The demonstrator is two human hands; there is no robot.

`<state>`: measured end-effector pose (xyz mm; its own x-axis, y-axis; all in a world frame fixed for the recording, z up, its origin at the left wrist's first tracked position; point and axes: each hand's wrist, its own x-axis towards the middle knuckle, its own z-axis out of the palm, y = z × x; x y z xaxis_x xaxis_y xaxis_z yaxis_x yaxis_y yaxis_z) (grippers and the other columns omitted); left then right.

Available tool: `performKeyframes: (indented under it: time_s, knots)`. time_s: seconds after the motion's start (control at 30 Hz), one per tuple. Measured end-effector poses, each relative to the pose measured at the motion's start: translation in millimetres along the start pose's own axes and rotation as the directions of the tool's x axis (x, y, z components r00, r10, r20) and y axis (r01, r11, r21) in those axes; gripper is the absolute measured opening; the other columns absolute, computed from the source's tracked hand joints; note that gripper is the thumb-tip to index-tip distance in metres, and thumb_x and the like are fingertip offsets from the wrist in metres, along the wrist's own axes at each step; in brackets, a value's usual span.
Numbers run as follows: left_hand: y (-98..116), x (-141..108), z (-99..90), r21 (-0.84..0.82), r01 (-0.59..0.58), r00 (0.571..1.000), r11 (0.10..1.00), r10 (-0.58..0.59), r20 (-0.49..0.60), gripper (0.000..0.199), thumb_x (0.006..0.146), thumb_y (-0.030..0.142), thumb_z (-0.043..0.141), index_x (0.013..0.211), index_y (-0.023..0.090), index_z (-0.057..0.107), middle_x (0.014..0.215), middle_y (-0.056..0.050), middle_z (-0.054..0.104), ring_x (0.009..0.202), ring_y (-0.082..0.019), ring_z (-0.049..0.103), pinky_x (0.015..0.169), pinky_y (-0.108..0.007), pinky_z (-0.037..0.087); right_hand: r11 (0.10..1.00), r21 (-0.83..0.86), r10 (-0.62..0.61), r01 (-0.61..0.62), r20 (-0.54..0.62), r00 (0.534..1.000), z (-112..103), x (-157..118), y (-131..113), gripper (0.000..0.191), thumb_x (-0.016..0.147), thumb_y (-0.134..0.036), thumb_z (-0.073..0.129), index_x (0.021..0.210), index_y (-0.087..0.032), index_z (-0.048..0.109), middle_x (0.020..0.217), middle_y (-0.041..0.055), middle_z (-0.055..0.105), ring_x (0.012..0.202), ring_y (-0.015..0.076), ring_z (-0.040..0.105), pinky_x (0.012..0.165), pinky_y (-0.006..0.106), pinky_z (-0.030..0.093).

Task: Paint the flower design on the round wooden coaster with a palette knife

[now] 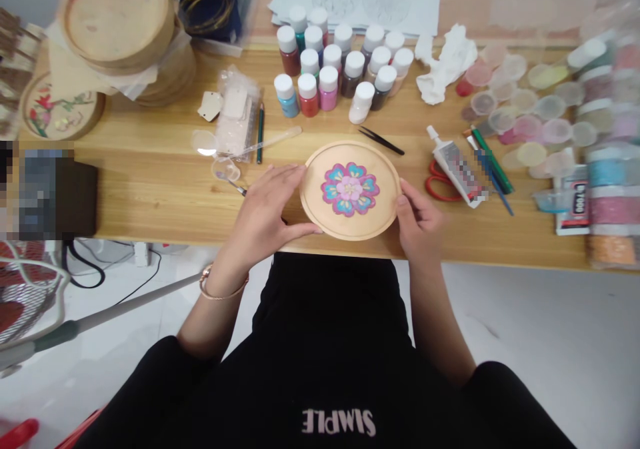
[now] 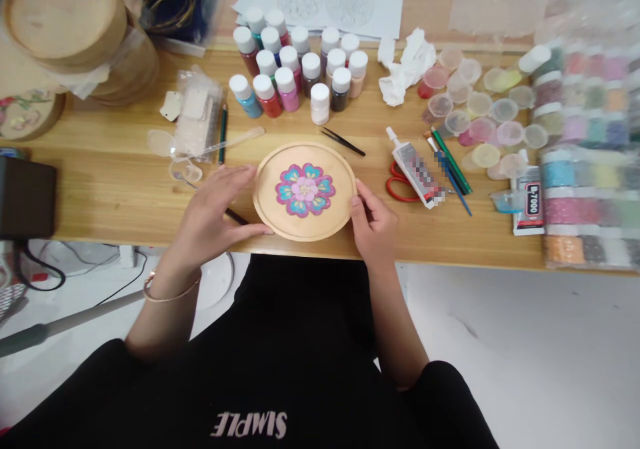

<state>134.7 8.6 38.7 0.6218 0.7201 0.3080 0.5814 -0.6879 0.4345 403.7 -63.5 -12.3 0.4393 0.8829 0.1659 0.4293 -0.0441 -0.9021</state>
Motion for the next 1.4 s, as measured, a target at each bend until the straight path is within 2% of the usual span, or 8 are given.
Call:
performKeyframes:
  time_s: [0.3, 0.53, 0.87, 1.1, 1.23, 1.4]
  knots:
    - [3, 0, -0.9, 0.031, 0.076, 0.996, 0.997, -0.077, 0.040, 0.091, 0.077, 0.076, 0.071, 0.147, 0.022, 0.048, 0.142, -0.016, 0.065, 0.134, -0.036, 0.061, 0.119, -0.057, 0.043, 1.000, -0.015, 0.005, -0.005, 0.005, 1.000, 0, 0, 2, 0.049, 0.091, -0.059, 0.060, 0.119, -0.023, 0.077, 0.103, 0.0084, 0.081, 0.089, 0.0239, 0.077, 0.084, 0.043, 0.065]
    - [3, 0, -3.0, 0.004, 0.036, 0.999, 0.999, -0.036, 0.019, 0.087, 0.080, 0.072, 0.071, 0.148, 0.021, 0.049, 0.142, -0.016, 0.065, 0.134, -0.034, 0.061, 0.118, -0.055, 0.045, 0.999, -0.031, -0.012, 0.013, 0.011, 1.000, 0, 0, 2, 0.049, 0.092, -0.058, 0.059, 0.121, -0.022, 0.077, 0.096, 0.0082, 0.081, 0.088, 0.0241, 0.077, 0.085, 0.044, 0.065]
    - [0, -1, 3.3, -0.015, 0.024, 0.999, 1.000, -0.025, -0.024, 0.078, 0.084, 0.066, 0.072, 0.144, 0.021, 0.050, 0.139, -0.016, 0.067, 0.130, -0.036, 0.064, 0.115, -0.060, 0.048, 1.000, -0.022, 0.011, -0.011, -0.010, 1.000, 1, -1, 3, 0.054, 0.089, -0.065, 0.061, 0.120, -0.023, 0.077, 0.085, 0.0055, 0.077, 0.069, 0.0190, 0.069, 0.070, 0.038, 0.063]
    - [0, -1, 9.7, 0.091, -0.049, 0.992, 0.995, 0.060, -0.115, 0.076, 0.087, 0.068, 0.066, 0.140, 0.015, 0.053, 0.131, -0.019, 0.071, 0.124, -0.033, 0.069, 0.108, -0.057, 0.055, 1.000, 0.006, 0.014, -0.014, 0.004, 1.000, 2, -2, 5, 0.054, 0.088, -0.064, 0.063, 0.122, -0.024, 0.075, 0.080, 0.0030, 0.073, 0.062, 0.0151, 0.063, 0.061, 0.033, 0.059]
    - [-2, -1, 12.4, 0.062, -0.037, 0.991, 0.997, 0.045, -0.127, 0.074, 0.086, 0.065, 0.070, 0.140, 0.016, 0.054, 0.133, -0.018, 0.071, 0.125, -0.034, 0.068, 0.109, -0.059, 0.054, 0.999, 0.045, 0.018, -0.017, -0.021, 1.000, 4, -2, 6, 0.054, 0.085, -0.064, 0.066, 0.120, -0.025, 0.076, 0.076, 0.0019, 0.071, 0.059, 0.0144, 0.060, 0.058, 0.032, 0.057]
    - [-9, -5, 15.4, -0.045, 0.015, 0.998, 0.999, -0.017, -0.057, 0.078, 0.081, 0.062, 0.078, 0.144, 0.022, 0.054, 0.141, -0.013, 0.067, 0.131, -0.036, 0.064, 0.116, -0.061, 0.049, 0.998, 0.065, 0.021, -0.019, -0.029, 0.999, 4, -2, 7, 0.053, 0.085, -0.063, 0.067, 0.121, -0.026, 0.076, 0.078, 0.0019, 0.072, 0.061, 0.0151, 0.061, 0.060, 0.034, 0.059]
